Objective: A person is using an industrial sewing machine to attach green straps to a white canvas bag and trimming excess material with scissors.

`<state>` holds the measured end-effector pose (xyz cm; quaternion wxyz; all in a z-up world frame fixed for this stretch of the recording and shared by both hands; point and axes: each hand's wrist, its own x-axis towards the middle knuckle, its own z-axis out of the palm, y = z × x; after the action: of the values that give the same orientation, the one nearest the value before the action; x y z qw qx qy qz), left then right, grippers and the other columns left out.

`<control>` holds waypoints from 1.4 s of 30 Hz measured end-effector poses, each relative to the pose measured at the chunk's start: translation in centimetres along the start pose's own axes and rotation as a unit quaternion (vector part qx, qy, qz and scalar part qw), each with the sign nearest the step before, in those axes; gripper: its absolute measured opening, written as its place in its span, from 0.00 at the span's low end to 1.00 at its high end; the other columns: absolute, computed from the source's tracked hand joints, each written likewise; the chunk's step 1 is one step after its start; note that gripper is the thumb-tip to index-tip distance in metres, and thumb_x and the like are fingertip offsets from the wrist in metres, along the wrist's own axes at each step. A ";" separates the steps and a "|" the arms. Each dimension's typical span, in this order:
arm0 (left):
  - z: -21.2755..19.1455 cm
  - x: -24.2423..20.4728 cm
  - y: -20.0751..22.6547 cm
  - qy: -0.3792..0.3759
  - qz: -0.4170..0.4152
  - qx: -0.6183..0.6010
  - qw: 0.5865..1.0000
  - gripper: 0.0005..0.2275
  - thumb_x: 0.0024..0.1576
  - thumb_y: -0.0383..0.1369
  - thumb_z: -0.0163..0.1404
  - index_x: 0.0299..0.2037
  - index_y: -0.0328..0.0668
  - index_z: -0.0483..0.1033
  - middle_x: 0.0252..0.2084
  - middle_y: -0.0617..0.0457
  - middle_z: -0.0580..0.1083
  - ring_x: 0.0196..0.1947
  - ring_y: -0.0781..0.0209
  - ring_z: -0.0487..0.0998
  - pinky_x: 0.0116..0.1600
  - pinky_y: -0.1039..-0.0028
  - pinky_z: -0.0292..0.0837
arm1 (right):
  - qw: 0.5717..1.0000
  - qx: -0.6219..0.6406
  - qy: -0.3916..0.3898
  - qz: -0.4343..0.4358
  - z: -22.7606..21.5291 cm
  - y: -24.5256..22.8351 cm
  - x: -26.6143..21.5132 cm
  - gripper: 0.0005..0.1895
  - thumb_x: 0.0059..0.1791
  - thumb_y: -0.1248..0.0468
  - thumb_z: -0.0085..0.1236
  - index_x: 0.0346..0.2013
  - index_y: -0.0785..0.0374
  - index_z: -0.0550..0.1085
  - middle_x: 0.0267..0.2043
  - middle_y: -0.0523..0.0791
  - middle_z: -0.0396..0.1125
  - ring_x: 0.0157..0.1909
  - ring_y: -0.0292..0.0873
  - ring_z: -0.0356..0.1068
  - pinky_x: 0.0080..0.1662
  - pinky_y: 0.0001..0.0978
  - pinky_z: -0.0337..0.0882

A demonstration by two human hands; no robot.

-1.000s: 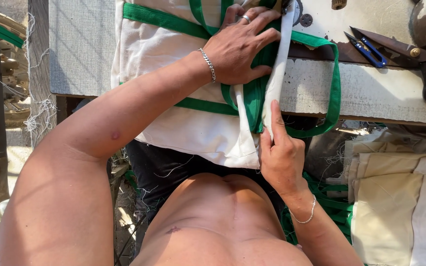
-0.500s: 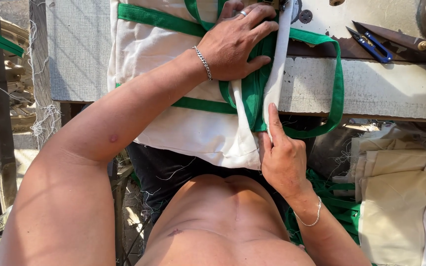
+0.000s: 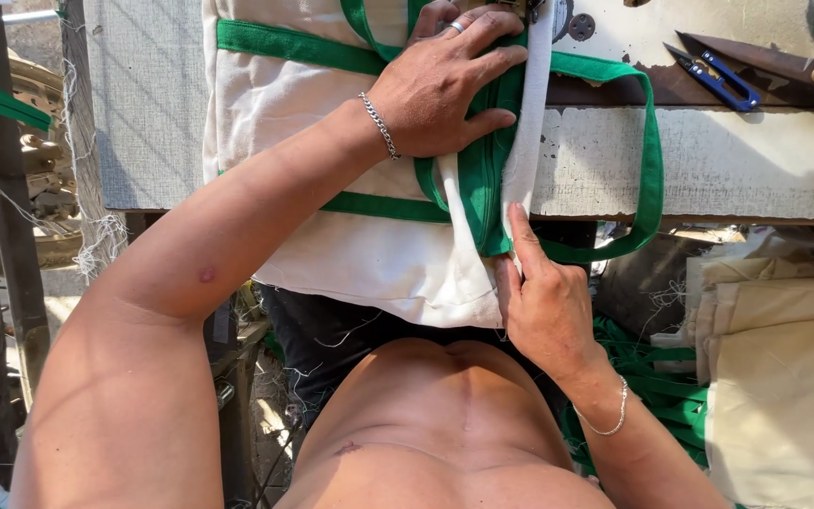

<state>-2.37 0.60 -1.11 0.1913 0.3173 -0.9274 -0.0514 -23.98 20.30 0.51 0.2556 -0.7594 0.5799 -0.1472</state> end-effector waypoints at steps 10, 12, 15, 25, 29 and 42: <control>-2.4 -3.0 4.5 -0.027 0.062 -0.074 0.995 0.20 0.64 0.47 0.55 0.56 0.39 0.77 0.58 0.49 0.70 0.63 0.51 0.69 0.66 0.54 0.51 | 1.000 0.012 0.003 -0.001 -0.8 -0.7 0.6 0.31 0.52 0.66 0.51 0.71 0.68 0.62 0.19 0.56 0.67 0.14 0.62 0.58 0.26 0.51 0.60; -1.9 -3.4 4.4 -0.033 0.048 -0.098 0.994 0.21 0.65 0.47 0.53 0.61 0.40 0.75 0.63 0.49 0.69 0.68 0.50 0.66 0.70 0.47 0.50 | 1.000 0.003 0.001 -0.005 -0.7 -0.4 0.4 0.33 0.53 0.64 0.53 0.72 0.68 0.61 0.17 0.54 0.67 0.15 0.62 0.60 0.27 0.53 0.61; -1.7 -3.5 4.8 -0.040 0.037 -0.097 0.994 0.23 0.66 0.48 0.50 0.64 0.40 0.74 0.64 0.49 0.69 0.70 0.49 0.64 0.71 0.47 0.49 | 0.999 -0.012 0.018 -0.028 -0.3 0.3 0.2 0.33 0.53 0.65 0.54 0.72 0.70 0.61 0.13 0.50 0.63 0.14 0.55 0.59 0.26 0.50 0.61; -1.6 -2.2 3.6 -0.039 0.036 -0.119 0.991 0.26 0.67 0.53 0.41 0.62 0.40 0.75 0.65 0.48 0.70 0.69 0.48 0.66 0.70 0.46 0.52 | 1.000 0.010 -0.003 0.006 -0.8 1.2 1.3 0.35 0.50 0.63 0.54 0.73 0.66 0.61 0.30 0.60 0.74 0.22 0.64 0.70 0.34 0.57 0.68; -0.2 -1.8 2.6 -0.014 0.041 -0.112 0.993 0.23 0.67 0.52 0.44 0.60 0.46 0.75 0.63 0.52 0.69 0.70 0.52 0.64 0.71 0.49 0.47 | 0.999 0.035 0.019 0.009 -1.2 0.8 1.8 0.35 0.51 0.66 0.53 0.74 0.63 0.61 0.27 0.55 0.74 0.30 0.64 0.72 0.33 0.54 0.70; -5.2 -3.5 11.1 0.003 0.141 -0.196 0.970 0.28 0.55 0.66 0.46 0.34 0.48 0.75 0.33 0.58 0.70 0.44 0.54 0.78 0.64 0.52 0.61 | 0.939 0.322 0.068 0.101 1.2 1.4 -1.1 0.45 0.51 0.67 0.61 0.78 0.54 0.50 0.29 0.56 0.72 0.42 0.72 0.69 0.38 0.41 0.76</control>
<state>-4.18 11.70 4.97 0.2580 0.1395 -0.9340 -0.2040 -24.80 21.34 -1.19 0.4599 -0.5626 0.5910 -0.3504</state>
